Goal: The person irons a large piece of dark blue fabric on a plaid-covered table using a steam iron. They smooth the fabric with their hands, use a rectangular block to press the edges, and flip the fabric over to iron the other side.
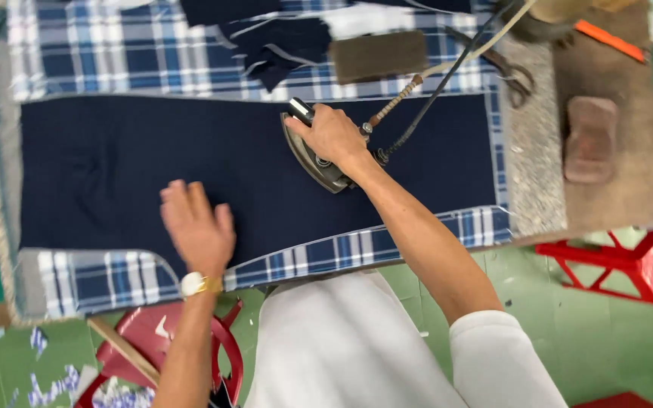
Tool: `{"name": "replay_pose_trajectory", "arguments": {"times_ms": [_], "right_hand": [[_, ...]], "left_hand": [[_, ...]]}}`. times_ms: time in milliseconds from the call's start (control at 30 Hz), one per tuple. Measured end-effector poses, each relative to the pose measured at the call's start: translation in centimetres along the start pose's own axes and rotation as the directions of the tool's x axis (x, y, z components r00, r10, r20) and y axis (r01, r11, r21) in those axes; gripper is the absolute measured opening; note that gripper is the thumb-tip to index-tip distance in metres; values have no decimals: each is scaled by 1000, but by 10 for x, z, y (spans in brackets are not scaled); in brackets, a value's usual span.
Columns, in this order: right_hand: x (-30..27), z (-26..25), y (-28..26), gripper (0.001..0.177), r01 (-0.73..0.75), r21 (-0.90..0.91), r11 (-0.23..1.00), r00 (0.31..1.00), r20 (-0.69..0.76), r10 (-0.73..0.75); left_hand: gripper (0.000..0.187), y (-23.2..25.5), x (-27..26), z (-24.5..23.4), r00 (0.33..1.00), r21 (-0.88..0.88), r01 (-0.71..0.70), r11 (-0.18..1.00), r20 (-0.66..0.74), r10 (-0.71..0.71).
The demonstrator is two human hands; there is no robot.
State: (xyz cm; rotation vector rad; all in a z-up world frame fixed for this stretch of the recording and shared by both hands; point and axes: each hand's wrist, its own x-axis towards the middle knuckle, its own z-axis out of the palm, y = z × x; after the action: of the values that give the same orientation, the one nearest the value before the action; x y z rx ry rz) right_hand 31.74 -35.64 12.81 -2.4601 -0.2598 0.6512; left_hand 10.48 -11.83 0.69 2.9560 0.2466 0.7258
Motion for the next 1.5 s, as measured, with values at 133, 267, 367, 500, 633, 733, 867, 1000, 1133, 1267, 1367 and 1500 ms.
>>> {"name": "replay_pose_trajectory", "arguments": {"times_ms": [133,267,367,500,633,733,867,1000,1133,1267,1367,1500], "right_hand": [[-18,-34,71,79,-137,34,990,985,-104,140],[-44,-66,138,68,-273,128,953,929,-223,296],[-47,-90,202,69,-330,144,933,883,-301,359],[-80,-115,229,68,-336,178,925,860,-343,378],[-79,-130,281,65,-341,179,923,835,-393,385],[-77,-138,295,59,-318,235,918,849,-361,387],[-54,-116,345,57,-289,294,911,879,-296,374],[-72,-138,310,60,-294,255,921,898,-255,357],[-77,-149,296,61,-258,201,945,938,-181,294],[-79,-146,295,65,-230,180,956,959,-122,254],[-88,-160,280,63,-240,165,957,965,-66,254],[-86,-156,289,68,-217,163,962,973,-44,227]], "left_hand": [[66,108,34,33,985,-224,-156,962,40,169],[72,158,35,58,926,-220,-308,926,153,345],[75,157,39,57,912,-245,-293,924,219,348],[75,157,36,63,902,-194,-300,934,262,344],[76,156,36,64,894,-187,-293,938,294,338],[77,156,36,65,890,-177,-294,939,308,337],[77,155,35,68,890,-157,-289,944,320,325],[77,157,36,66,896,-156,-279,947,312,315],[78,157,38,66,891,-141,-273,952,337,305],[80,155,34,66,888,-124,-263,957,357,290],[81,156,34,65,889,-116,-258,959,361,283],[81,157,33,66,897,-121,-262,957,336,288]]}}
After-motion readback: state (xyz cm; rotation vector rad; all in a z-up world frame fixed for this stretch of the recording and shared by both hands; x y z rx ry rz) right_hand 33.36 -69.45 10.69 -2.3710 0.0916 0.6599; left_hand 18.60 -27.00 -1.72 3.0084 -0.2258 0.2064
